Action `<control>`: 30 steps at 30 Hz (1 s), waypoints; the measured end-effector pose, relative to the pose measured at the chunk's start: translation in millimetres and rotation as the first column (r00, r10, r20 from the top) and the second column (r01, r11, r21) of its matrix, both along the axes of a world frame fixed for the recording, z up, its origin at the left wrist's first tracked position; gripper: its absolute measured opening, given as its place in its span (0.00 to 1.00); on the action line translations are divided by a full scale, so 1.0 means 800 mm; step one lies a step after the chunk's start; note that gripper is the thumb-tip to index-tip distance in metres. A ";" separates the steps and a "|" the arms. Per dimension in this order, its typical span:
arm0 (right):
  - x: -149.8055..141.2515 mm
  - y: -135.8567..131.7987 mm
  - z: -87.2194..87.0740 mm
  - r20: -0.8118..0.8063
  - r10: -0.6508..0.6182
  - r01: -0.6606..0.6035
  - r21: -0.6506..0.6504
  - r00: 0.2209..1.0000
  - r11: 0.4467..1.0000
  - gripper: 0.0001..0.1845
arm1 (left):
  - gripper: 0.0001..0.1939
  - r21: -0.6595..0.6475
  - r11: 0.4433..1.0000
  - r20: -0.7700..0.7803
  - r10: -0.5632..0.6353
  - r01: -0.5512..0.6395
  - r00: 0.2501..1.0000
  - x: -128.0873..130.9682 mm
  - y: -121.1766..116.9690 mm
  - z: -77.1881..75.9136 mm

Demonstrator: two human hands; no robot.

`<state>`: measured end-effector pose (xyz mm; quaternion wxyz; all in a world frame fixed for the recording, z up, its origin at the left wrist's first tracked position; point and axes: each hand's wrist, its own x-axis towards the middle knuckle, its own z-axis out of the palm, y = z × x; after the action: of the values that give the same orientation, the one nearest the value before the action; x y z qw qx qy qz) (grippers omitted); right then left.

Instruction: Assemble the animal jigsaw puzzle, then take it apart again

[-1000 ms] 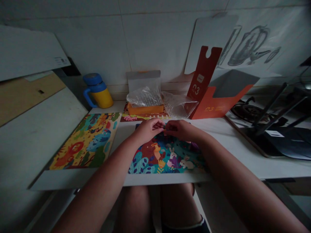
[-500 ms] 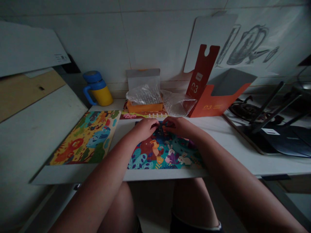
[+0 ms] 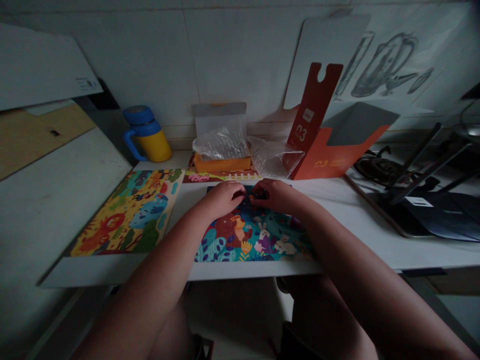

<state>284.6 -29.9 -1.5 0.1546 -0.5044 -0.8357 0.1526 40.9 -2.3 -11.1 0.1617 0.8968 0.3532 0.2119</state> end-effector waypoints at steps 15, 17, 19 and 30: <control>0.005 -0.002 0.000 0.009 -0.009 0.010 -0.089 1.000 0.996 0.14 | 0.11 0.052 0.998 -0.068 -0.040 0.044 0.997 0.000 -0.001 -0.004; 0.007 0.000 0.000 -0.004 -0.001 0.001 -0.109 1.000 0.994 0.15 | 0.11 0.046 0.998 -0.065 -0.034 0.037 0.997 0.000 -0.001 -0.005; 0.007 0.001 -0.001 -0.002 -0.008 0.008 -0.116 1.000 0.993 0.15 | 0.12 0.040 0.999 -0.059 -0.035 0.037 0.998 0.000 0.000 -0.006; 0.010 -0.001 0.010 -0.040 0.084 -0.090 -0.184 0.996 0.979 0.13 | 0.07 0.028 0.997 -0.038 -0.074 0.075 0.997 -0.003 0.001 -0.009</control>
<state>292.4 -30.6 6.2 0.1133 -0.4771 -0.8365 0.2446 38.9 -1.5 -18.3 0.1496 0.9155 0.3191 0.1943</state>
